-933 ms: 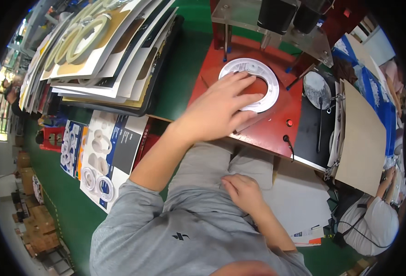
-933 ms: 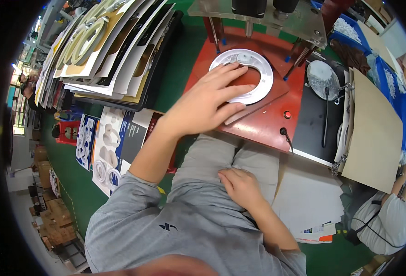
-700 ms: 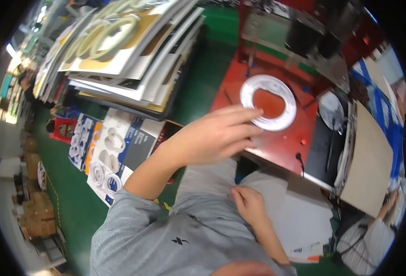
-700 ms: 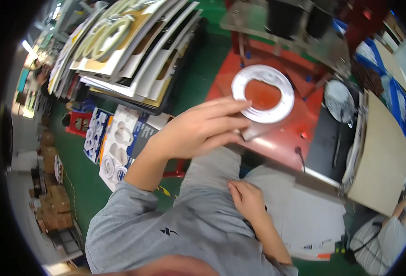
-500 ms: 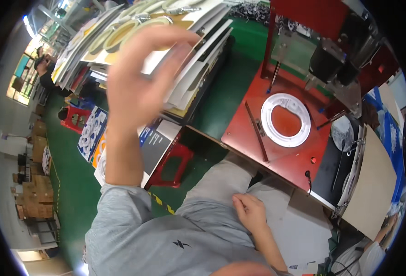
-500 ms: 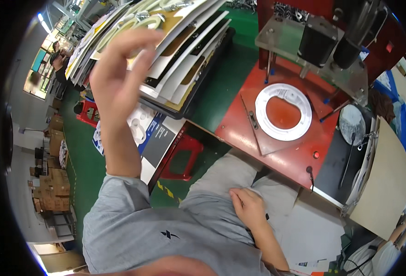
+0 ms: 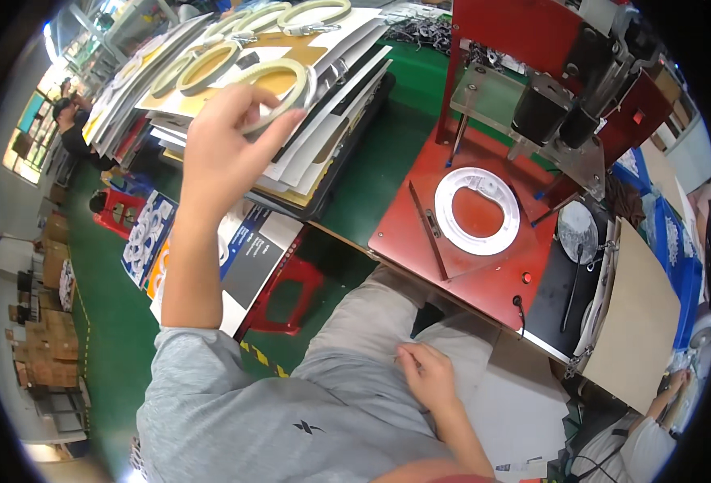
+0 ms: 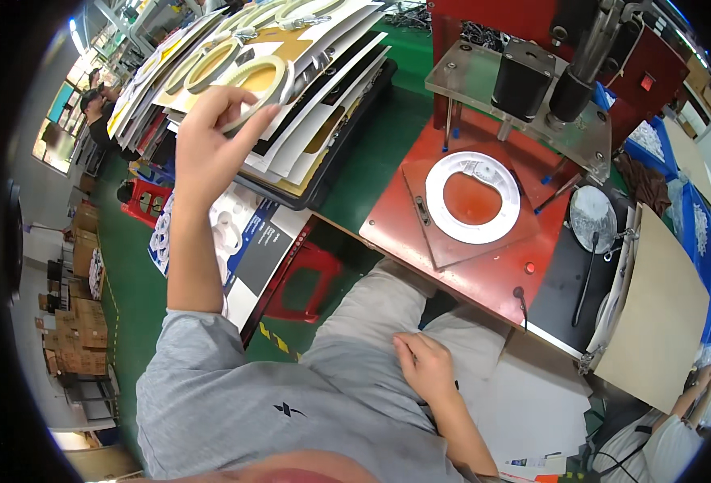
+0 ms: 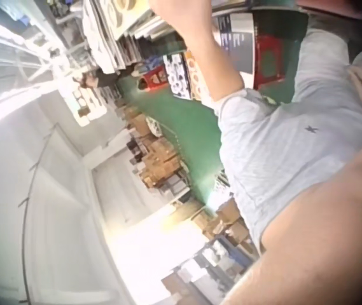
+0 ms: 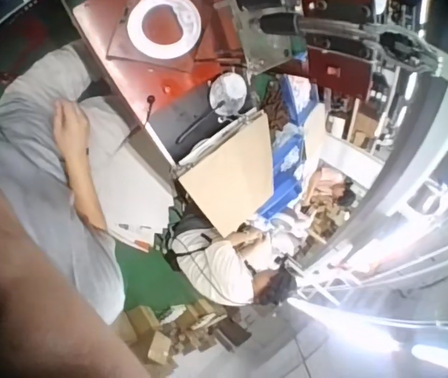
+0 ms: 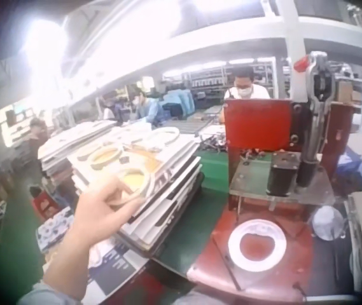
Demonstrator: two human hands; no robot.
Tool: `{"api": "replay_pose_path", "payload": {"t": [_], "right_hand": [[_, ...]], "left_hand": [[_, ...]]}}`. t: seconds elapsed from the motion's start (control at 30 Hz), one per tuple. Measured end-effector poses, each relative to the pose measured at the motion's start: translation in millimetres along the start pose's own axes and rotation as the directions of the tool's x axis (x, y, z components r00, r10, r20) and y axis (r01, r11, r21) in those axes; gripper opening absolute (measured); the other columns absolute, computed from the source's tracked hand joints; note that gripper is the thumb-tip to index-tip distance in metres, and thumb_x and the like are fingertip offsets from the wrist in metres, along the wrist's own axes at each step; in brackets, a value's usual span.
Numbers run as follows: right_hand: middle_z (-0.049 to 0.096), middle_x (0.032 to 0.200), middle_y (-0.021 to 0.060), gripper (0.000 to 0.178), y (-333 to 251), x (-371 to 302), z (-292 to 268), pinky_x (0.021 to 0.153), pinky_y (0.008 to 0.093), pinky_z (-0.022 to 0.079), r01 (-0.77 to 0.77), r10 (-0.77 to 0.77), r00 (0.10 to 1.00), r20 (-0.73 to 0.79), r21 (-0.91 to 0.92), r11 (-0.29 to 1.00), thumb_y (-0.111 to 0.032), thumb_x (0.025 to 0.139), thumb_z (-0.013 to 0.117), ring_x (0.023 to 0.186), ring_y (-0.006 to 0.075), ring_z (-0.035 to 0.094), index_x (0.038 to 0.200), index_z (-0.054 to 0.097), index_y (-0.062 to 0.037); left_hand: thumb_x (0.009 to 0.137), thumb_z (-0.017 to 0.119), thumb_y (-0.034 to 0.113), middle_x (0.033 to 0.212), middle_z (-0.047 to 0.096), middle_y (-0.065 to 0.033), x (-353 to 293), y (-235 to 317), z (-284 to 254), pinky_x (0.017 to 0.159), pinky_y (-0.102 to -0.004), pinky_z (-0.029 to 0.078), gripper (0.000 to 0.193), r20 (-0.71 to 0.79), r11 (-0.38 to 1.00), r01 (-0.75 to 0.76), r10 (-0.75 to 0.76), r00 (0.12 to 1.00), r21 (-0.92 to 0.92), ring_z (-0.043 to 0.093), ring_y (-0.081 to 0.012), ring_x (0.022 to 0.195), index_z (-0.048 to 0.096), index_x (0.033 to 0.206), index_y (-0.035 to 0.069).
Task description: Apply lubricant to the inner groove of plastic rings using a brush and assemble them using a press machine.
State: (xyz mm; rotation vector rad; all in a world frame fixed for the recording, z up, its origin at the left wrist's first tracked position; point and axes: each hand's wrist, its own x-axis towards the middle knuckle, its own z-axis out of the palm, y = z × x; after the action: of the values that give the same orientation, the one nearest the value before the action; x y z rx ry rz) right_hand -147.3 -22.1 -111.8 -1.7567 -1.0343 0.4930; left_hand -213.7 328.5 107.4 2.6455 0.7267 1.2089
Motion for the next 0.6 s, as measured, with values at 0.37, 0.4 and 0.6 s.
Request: {"api": "replay_pose_path", "payload": {"t": [0.37,0.4,0.6], "right_hand": [[0.072,0.077,0.0093,0.010,-11,19,3,0.061,0.0293,0.052,0.067,-0.074,0.993,0.097,0.067,0.995,-0.005,0.097,0.068,0.067,0.0169,0.068,0.098,0.076,0.0003],[0.071,0.077,0.0091,0.010,-13,20,6,0.061,0.0286,0.051,0.039,-0.048,0.994,0.103,0.088,0.995,-0.005,0.097,0.068,0.066,0.0157,0.068,0.098,0.076,0.0008],[0.071,0.082,0.0106,0.007,-28,22,18,0.058,0.0264,0.051,-0.101,0.040,0.972,0.232,0.258,0.961,-0.005,0.096,0.069,0.070,0.0178,0.068,0.099,0.073,0.0003]], "left_hand": [[0.075,0.090,0.034,0.060,0.041,-0.0100,-69,26,-39,0.051,-0.0411,0.032,0.053,0.523,0.938,-0.287,0.346,0.779,-0.194,0.043,-0.0314,0.055,0.047,0.065,0.005],[0.082,0.086,0.037,0.060,0.041,-0.0127,-83,18,-29,0.052,-0.0434,0.034,0.052,0.602,0.957,-0.225,0.290,0.744,-0.183,0.043,-0.0355,0.057,0.048,0.065,0.004],[0.094,0.069,0.052,0.060,0.063,-0.0125,-154,-34,34,0.058,-0.0357,0.051,0.060,0.946,0.815,0.523,-0.321,0.053,0.247,0.063,-0.0240,0.056,0.064,0.069,-0.002]]}}
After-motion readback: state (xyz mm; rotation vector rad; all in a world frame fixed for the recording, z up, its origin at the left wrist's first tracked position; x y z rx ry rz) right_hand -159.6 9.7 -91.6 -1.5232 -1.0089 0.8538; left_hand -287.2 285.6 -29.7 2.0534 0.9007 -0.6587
